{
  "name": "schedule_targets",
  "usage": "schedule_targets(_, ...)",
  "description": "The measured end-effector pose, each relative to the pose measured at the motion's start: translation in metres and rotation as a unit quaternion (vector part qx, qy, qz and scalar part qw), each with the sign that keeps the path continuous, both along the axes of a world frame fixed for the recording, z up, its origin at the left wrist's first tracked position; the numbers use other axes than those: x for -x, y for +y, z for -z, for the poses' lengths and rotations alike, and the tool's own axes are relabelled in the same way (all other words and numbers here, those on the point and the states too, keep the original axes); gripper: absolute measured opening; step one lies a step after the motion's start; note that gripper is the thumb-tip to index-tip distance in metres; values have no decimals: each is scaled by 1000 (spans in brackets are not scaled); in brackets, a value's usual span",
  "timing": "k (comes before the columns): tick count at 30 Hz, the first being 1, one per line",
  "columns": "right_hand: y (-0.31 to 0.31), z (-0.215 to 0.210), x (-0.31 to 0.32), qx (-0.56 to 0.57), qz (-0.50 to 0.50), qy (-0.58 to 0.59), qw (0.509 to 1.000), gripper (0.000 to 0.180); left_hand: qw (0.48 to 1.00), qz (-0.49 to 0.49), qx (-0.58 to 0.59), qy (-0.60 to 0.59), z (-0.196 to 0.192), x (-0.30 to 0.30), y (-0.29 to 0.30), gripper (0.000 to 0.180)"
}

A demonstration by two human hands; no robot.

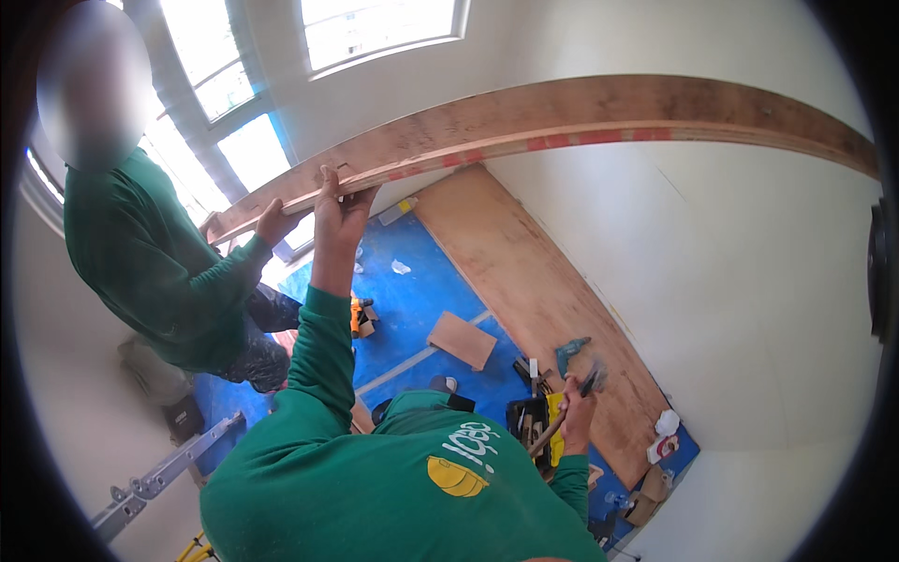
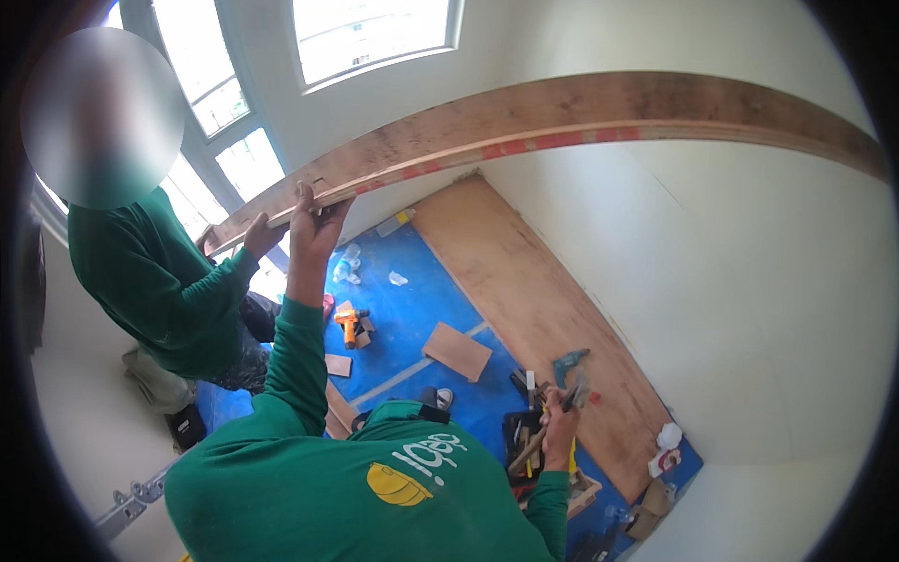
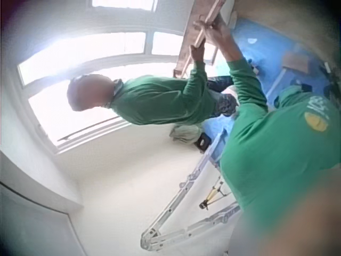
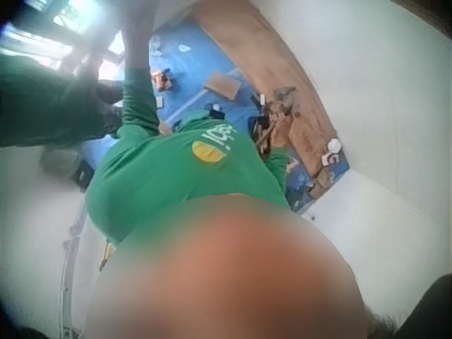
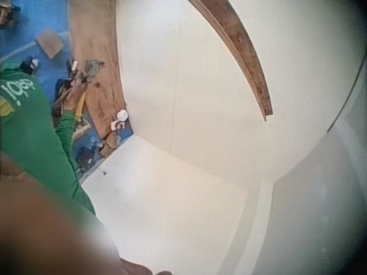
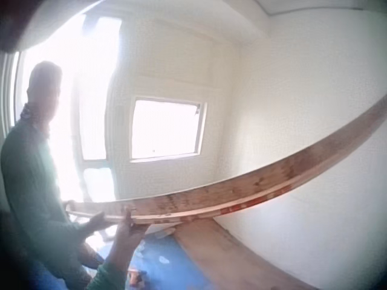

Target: The person positions a long curved wooden trim against a white wall and hammers it into place. They then use a power drill to drive screws into the wall above the trim to secure it.

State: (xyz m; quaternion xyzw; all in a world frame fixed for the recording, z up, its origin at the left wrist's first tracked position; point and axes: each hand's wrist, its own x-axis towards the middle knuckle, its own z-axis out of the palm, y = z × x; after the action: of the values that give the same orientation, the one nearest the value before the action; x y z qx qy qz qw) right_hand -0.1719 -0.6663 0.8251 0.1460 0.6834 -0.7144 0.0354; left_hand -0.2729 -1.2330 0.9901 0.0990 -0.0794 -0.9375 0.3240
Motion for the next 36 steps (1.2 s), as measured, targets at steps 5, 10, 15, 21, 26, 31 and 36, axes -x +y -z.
schedule_targets(5,-16,-116,32,64,109,114,985,38,998,37,23,38,48,21,55,32)
schedule_targets(10,-33,-184,86,141,234,206,940,67,989,108,78,58,94,14,109,37)
schedule_targets(15,-2,-156,114,115,365,175,907,58,979,194,50,37,129,-6,164,44)
schedule_targets(21,89,-104,98,137,414,162,885,17,946,305,14,-113,151,-17,231,38)
schedule_targets(26,145,-150,63,123,475,208,846,11,891,450,57,0,115,-26,287,48)
schedule_targets(31,202,-238,23,79,510,314,797,21,848,520,71,80,51,-26,341,65)
schedule_targets(36,254,-351,-12,25,551,451,701,35,566,694,383,226,-35,-51,336,93)
